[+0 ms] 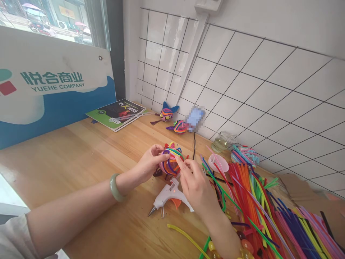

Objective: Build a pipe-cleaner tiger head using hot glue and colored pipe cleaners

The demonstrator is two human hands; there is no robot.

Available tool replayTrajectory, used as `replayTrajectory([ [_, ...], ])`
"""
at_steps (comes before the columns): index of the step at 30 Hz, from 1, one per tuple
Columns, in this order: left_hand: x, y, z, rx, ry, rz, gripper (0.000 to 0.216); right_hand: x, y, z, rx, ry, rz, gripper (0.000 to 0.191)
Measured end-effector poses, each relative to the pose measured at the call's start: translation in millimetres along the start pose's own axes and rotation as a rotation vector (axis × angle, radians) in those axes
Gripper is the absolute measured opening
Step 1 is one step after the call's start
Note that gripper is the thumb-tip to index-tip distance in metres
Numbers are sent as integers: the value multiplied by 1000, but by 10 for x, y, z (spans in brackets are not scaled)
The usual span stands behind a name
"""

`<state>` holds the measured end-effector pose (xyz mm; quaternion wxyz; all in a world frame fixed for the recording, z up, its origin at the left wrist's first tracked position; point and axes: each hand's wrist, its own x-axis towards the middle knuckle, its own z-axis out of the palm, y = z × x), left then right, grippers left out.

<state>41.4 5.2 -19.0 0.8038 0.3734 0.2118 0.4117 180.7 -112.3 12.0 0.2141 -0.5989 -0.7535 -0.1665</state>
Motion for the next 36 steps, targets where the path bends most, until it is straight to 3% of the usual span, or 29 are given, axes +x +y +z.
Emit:
replayTrajectory([
  [9,-9,22,-6,-67,-56,-24,33,12,14,-59,77,39,9,53],
  [24,-24,24,-13,-61,-82,-18,31,-42,5,-10,-157,-27,-49,58],
  [36,-70,61,76,-13,-8,-47,36,-26,-65,21,-199,-38,-60,59],
])
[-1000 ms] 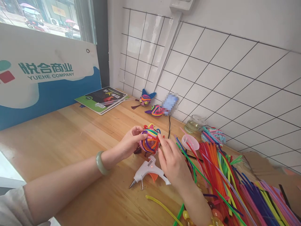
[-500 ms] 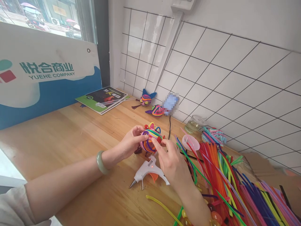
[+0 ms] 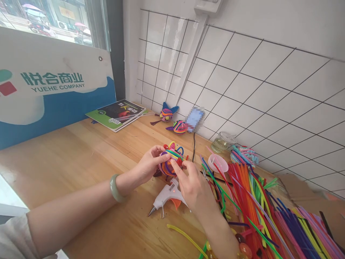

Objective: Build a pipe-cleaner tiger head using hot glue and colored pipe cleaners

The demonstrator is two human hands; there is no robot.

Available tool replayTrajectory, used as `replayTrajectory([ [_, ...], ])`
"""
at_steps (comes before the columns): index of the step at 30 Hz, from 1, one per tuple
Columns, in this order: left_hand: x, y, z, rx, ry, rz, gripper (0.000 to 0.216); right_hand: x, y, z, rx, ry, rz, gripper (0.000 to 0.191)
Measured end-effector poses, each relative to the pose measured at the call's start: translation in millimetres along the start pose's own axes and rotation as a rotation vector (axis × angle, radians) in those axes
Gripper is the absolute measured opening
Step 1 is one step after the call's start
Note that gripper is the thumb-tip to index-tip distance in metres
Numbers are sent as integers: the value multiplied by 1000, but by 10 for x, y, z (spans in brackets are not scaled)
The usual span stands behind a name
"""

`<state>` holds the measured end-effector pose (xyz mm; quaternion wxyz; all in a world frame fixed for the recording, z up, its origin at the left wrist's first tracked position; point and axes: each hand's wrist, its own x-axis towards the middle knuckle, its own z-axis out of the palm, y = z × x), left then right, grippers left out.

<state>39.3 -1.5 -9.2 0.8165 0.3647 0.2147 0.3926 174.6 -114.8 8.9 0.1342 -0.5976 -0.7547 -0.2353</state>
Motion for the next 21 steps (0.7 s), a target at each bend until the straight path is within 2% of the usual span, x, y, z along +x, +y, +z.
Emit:
replayTrajectory([
  [11,16,1,-40,-50,14,-29,33,28,19,-46,148,1,56,56],
  [17,47,-15,-66,-103,1,-30,30,35,29,-79,220,62,76,61],
  [21,46,8,-46,-129,8,-43,29,43,35,-110,287,85,82,57],
])
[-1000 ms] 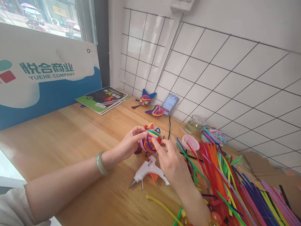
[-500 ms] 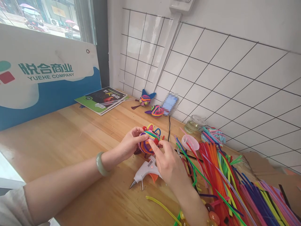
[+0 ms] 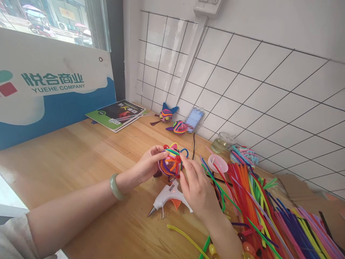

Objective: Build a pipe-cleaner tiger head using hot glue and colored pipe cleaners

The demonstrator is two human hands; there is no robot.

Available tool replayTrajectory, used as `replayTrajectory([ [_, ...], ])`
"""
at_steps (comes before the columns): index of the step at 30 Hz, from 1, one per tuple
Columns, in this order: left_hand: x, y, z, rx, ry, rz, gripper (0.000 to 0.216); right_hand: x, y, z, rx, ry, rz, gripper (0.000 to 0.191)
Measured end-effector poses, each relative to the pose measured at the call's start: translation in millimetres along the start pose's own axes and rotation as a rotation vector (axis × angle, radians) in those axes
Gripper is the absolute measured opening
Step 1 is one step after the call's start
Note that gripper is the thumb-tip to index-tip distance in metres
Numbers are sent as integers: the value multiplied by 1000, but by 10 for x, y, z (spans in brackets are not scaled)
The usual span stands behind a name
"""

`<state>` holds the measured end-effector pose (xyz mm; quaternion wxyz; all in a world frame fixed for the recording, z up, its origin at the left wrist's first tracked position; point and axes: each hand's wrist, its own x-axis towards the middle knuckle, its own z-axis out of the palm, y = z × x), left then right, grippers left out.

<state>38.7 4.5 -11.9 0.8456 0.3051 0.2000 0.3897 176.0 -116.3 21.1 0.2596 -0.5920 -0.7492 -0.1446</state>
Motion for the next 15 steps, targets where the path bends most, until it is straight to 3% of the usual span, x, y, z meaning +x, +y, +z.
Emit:
replayTrajectory([
  [3,-12,17,15,-22,0,-25,25,6,-11,-26,75,20,30,54],
  [7,-30,39,15,-50,-67,-110,18,2,-42,-55,202,148,88,50],
  [11,-36,77,17,-93,-195,-179,30,-9,-71,-69,386,265,169,43],
  [15,-36,114,31,-133,-186,-175,31,5,-90,-97,393,352,209,35],
])
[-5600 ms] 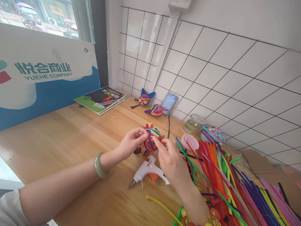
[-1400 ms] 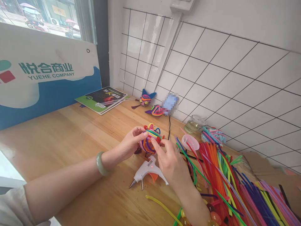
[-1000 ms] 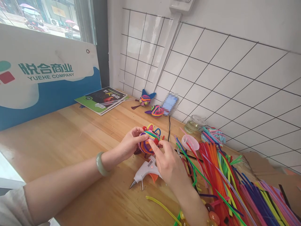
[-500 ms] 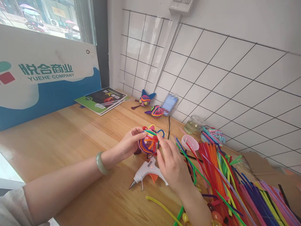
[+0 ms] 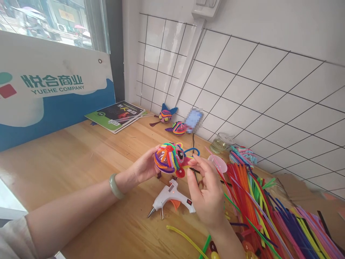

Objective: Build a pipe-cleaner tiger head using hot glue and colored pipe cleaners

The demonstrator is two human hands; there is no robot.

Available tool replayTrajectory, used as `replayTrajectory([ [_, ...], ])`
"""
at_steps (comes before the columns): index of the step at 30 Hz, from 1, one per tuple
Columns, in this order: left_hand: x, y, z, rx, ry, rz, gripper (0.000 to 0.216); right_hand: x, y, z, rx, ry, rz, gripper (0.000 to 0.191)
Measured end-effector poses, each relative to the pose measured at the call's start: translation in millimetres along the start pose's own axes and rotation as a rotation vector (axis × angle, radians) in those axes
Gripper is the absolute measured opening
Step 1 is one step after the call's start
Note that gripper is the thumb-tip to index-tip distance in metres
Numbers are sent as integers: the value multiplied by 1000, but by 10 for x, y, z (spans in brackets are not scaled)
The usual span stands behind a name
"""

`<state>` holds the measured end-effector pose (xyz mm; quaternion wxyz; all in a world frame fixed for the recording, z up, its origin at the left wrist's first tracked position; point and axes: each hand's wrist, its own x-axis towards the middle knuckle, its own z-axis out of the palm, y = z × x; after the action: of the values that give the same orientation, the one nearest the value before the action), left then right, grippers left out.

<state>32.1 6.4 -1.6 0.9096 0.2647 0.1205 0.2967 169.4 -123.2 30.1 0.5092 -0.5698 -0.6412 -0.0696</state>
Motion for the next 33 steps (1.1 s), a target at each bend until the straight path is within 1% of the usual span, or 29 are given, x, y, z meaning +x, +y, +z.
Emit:
replayTrajectory([
  [4,-3,2,9,-12,47,34,29,13,-44,-4,-56,15,-3,19],
  [7,-8,-12,18,11,33,59,30,-11,-78,29,-11,-54,17,15],
  [9,-14,-21,34,33,43,79,31,-36,-99,68,44,-152,44,18],
  [12,-24,-30,70,34,117,149,31,-71,-114,135,85,-322,35,30],
  [15,-30,-38,99,5,205,212,37,-95,-102,187,94,-414,19,41],
  [17,-34,-48,107,0,214,229,40,-110,-85,210,94,-410,52,49],
  [18,-36,-55,109,9,192,233,41,-117,-78,219,90,-398,78,54],
  [21,-45,-82,105,63,70,263,40,-135,-63,245,79,-342,197,68],
  [24,-53,-106,94,96,-14,281,44,-141,-57,266,158,-300,378,73],
  [26,-57,-111,84,93,-35,267,50,-132,-53,271,248,-273,487,77],
  [28,-62,-107,76,85,-45,248,56,-113,-49,268,317,-237,566,83],
  [33,-87,-83,79,104,-78,218,65,-54,-40,261,424,-151,647,92],
])
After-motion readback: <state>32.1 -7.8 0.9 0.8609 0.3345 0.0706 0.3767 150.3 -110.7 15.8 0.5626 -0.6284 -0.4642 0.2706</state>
